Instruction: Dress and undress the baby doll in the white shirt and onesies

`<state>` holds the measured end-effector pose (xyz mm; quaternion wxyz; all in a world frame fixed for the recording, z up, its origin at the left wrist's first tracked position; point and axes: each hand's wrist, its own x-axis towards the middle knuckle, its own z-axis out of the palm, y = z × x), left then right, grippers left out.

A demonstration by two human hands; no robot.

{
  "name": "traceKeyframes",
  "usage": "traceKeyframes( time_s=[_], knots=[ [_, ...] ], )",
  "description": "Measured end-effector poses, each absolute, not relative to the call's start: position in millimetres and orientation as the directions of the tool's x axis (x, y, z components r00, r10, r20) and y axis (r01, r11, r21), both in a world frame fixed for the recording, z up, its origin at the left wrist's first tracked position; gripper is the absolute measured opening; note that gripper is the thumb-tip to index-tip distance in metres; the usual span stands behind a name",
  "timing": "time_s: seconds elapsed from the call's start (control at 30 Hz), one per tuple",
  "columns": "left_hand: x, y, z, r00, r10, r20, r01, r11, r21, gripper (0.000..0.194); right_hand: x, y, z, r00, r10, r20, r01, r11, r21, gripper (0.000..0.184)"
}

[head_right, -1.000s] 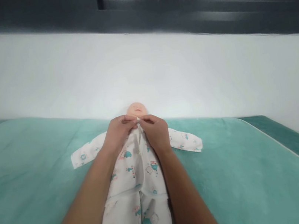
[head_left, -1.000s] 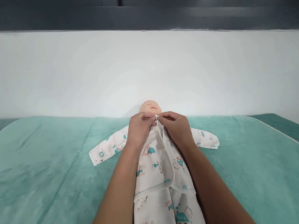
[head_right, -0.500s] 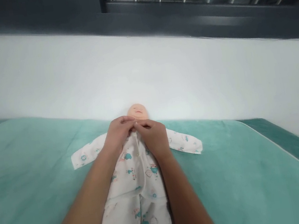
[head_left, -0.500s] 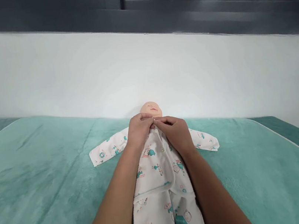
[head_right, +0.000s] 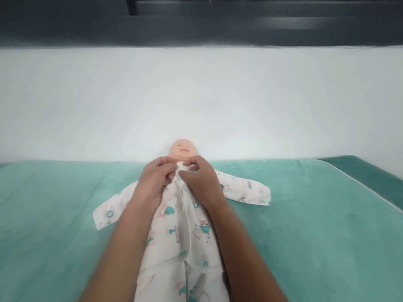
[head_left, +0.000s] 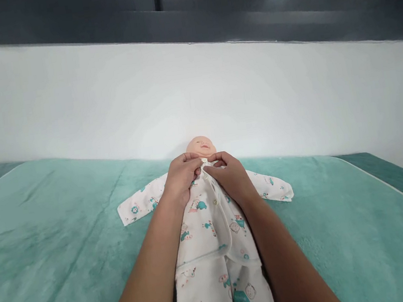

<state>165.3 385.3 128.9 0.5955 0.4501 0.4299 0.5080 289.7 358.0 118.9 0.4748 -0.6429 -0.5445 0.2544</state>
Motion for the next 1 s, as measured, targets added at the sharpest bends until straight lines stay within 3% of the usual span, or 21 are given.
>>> traceKeyframes(
  time_s=[0.17, 0.33, 0.43, 0.6, 0.73, 0.9, 1.0],
  knots=[
    [168, 386, 127, 0.075, 0.997, -0.018, -0.147, 0.028, 0.989, 0.009, 293, 360, 114, 0.267, 0.941, 0.206, 0.420, 0.078, -0.904, 0.026],
    [163, 385, 119, -0.024, 0.984, 0.174, 0.127, -0.169, 0.977, 0.013, 294, 354, 114, 0.332, 0.916, 0.227, 0.279, 0.134, -0.951, 0.021],
    [154, 371, 121, 0.057, 0.983, 0.172, 0.197, -0.180, 0.964, 0.012, 287, 337, 120, 0.343, 0.907, 0.246, 0.401, 0.095, -0.911, 0.014],
    [146, 340, 132, 0.198, 0.972, 0.128, 0.159, -0.161, 0.974, 0.020, 268, 302, 127, 0.240, 0.933, 0.268, 0.694, 0.028, -0.720, 0.015],
    [138, 331, 132, 0.265, 0.960, 0.090, 0.090, -0.118, 0.989, 0.020, 266, 290, 127, 0.219, 0.942, 0.254, 0.760, -0.001, -0.650, 0.011],
    [126, 336, 125, 0.387, 0.922, 0.033, 0.073, -0.066, 0.995, 0.020, 279, 294, 126, 0.192, 0.949, 0.251, 0.688, 0.053, -0.724, 0.014],
    [128, 339, 127, 0.346, 0.938, 0.027, 0.100, -0.066, 0.993, 0.017, 288, 298, 123, 0.212, 0.959, 0.189, 0.495, 0.061, -0.867, 0.019]
  ],
)
